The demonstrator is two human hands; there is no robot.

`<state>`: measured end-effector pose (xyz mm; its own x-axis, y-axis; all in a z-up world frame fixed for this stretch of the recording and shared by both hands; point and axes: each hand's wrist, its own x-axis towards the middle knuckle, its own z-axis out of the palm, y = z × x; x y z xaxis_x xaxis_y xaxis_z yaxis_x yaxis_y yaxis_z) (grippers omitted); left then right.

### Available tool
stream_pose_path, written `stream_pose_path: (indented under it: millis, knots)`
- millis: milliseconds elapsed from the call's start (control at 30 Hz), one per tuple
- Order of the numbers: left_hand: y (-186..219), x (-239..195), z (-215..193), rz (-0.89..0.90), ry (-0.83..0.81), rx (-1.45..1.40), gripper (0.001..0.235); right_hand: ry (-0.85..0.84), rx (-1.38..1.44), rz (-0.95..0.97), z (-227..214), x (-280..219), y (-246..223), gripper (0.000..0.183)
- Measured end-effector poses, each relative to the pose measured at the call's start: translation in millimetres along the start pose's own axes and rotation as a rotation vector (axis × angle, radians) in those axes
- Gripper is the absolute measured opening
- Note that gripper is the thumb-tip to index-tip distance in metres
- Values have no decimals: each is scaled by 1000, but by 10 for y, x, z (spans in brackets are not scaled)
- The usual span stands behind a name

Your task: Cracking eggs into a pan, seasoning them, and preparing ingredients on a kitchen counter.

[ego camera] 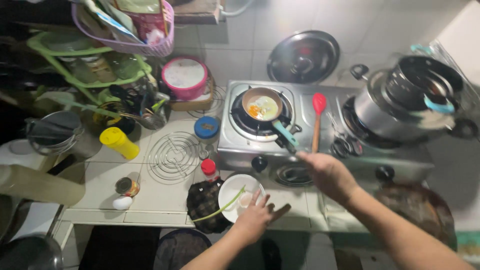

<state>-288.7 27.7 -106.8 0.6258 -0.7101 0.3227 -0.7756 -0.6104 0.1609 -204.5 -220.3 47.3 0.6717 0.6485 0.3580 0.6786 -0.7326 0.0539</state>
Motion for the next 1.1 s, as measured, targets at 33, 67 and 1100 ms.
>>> stream_pose_path:
  millis: [33,67,1100]
  knots:
    - [16,40,-23,3,-78,17,77,6,87,84,-34,125,135,40]
    - [33,82,-45,4,-157,32,74,10,175,168,-68,253,267,37]
    - [-233,-32,-412,-848,368,-610,107,334,593,542,806,1063,719,47]
